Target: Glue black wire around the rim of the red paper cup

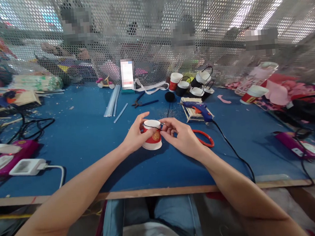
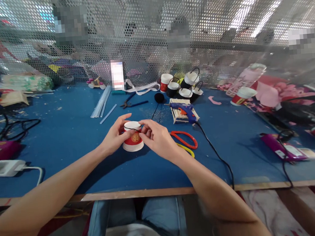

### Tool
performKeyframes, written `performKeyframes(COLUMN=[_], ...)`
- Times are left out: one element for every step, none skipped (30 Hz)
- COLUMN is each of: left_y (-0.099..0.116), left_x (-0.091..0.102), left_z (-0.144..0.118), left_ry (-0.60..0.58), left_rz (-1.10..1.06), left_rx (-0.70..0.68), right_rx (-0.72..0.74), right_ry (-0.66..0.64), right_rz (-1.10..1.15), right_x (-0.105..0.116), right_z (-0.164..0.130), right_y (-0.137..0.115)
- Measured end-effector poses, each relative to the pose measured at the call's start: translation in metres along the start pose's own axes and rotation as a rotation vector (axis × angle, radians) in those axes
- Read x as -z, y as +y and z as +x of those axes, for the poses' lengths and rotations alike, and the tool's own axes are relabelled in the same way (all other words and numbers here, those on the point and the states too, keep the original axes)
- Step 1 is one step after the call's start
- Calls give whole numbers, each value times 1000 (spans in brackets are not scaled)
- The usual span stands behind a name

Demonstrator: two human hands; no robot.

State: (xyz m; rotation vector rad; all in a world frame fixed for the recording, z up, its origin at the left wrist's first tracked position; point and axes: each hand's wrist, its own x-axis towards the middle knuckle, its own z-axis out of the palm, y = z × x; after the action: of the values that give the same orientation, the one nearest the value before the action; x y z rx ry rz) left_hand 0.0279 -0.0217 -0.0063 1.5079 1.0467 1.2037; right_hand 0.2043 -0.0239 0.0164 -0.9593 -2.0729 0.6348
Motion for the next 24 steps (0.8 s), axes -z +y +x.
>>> performKeyframes(left_y=[0,0,-1,-1,-2,-2,-3,-4,-4,-4,-4,-4,-3,-2,-1,0,1,3,4,4,5,5,5,5], left_x=[1,2,3,4,6,7,9,10,12,13,13,14,13,13,13,12,12,11,11,11,11,10,10,10], left_z=[1,1,2,3,3,4,5,5,5,6,6,5,5,4,3,3,2,1,0,0,-1,-1,-1,0], left_ry=[15,33,52,70,85,96,106,115,123,129,132,133,131,129,129,128,128,125,120,113,107,100,93,86], left_rz=[-8,-11,-4,13,40,74,112,152,189,221,248,269,284,296,306,314,321,324,322,314,299,279,251,216], left_rx=[-1,0,-2,-7,-18,-34,-56,-79,-103,-126,-148,-169,-186,-200,-210,-215,-215,-211,-203,-193,-180,-163,-141,-113], right_rx=[-28,-54,-77,-100,-121,-142,-165,-188,-204,-224,-258,-320,-387,-455,-531,-588,-621,-632,-634,-628,-623,-621,-622,-623], right_ry=[14,41,81,133,192,249,312,375,440,469,473,440,375,263,151,74,27,17,33,64,100,134,171,212], right_rz=[15,24,26,17,-2,-31,-83,-167,-284,-423,-566,-707,-826,-912,-965,-1001,-1026,-1043,-1050,-1046,-1034,-1014,-989,-958], right_x=[1,3,6,11,18,26,36,48,60,71,82,92,99,104,107,108,107,106,103,101,98,97,96,96], right_z=[1,2,4,7,10,14,18,21,25,28,30,31,31,31,29,28,26,24,23,21,20,19,18,17], right_y=[1,3,4,7,9,13,17,23,29,37,46,56,66,75,85,93,100,105,110,113,116,118,120,121])
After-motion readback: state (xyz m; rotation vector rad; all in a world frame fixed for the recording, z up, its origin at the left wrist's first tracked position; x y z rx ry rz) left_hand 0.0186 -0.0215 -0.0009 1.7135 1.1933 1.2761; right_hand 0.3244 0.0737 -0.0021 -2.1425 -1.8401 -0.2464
